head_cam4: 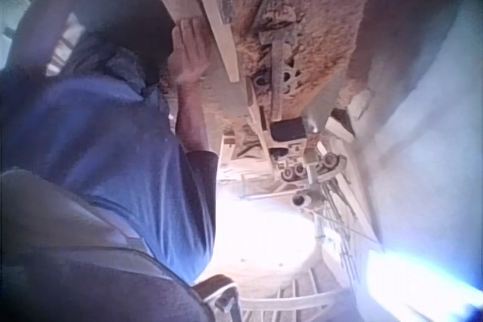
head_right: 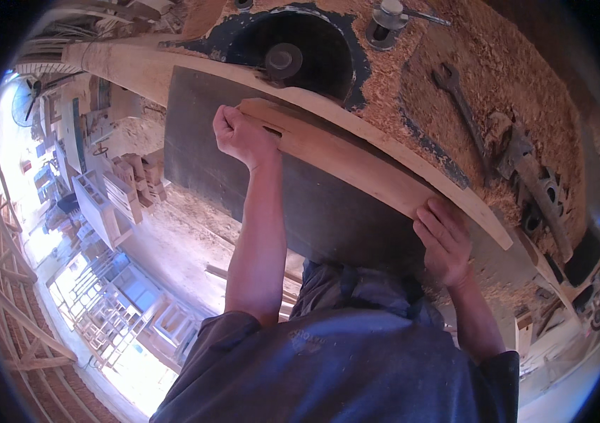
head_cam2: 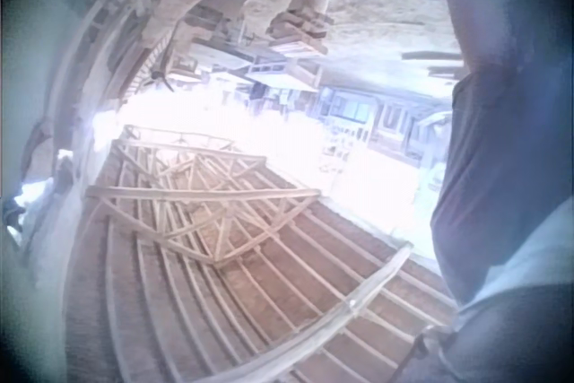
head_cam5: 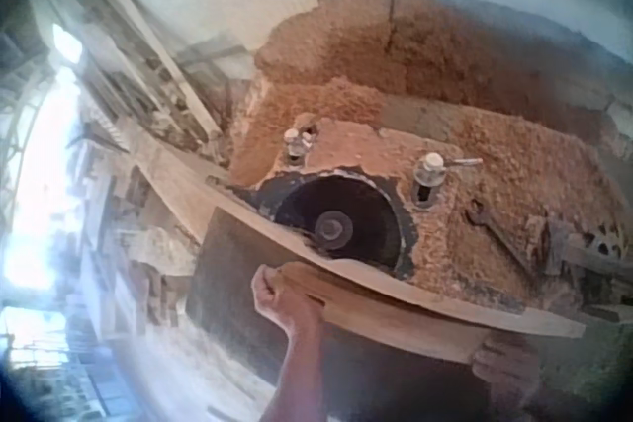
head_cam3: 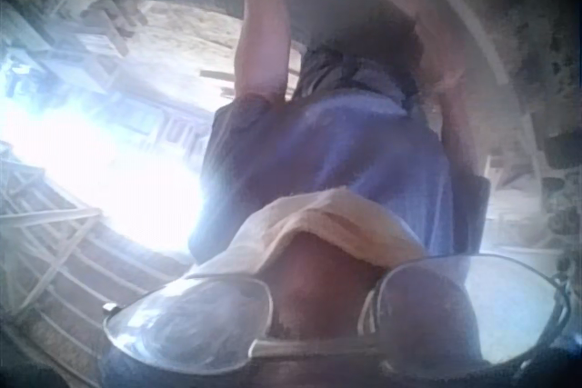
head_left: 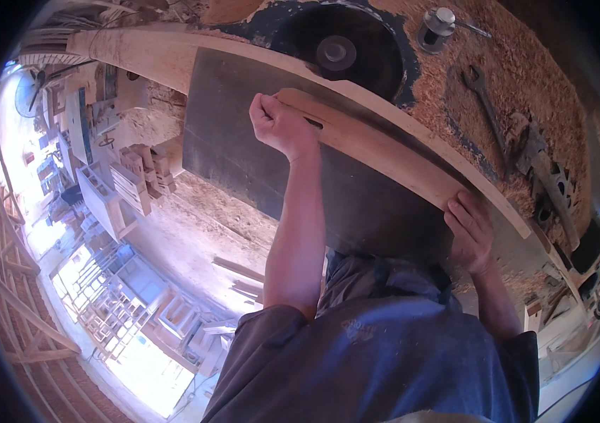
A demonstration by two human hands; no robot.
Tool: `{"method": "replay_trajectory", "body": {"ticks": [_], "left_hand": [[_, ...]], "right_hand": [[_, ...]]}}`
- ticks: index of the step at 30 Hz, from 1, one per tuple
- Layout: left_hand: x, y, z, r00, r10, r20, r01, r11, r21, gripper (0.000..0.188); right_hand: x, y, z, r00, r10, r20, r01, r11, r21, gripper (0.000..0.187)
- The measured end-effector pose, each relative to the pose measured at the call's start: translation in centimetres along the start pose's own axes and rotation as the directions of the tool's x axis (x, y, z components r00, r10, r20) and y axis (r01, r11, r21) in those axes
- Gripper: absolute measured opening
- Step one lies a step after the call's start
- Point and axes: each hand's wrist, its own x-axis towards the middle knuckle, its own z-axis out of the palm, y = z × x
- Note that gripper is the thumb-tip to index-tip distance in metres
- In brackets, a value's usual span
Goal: The person mills various wooden boards using a stationary router table, then moves them to a stack on another table.
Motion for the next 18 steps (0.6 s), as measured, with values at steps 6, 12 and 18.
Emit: {"method": "replay_trajectory", "body": {"ticks": [6,12,18], "left_hand": [[1.2,-1.2,0.7,0.998,0.064,0.021,-0.064,0.998,-0.005,0.035],[0.9,-0.3,1.0,0.997,0.056,0.052,-0.057,0.998,0.015,0.033],[1.1,-0.1,1.7,0.997,0.063,0.047,-0.064,0.998,0.007,0.034]], "right_hand": [[0.2,-0.2,0.0,1.0,0.01,0.002,-0.01,0.999,-0.031,0.017],[0.2,-0.3,0.3,0.999,0.043,-0.005,-0.043,0.998,-0.037,0.015],[0.4,-0.3,0.4,0.997,0.071,-0.024,-0.071,0.997,-0.008,0.014]]}}
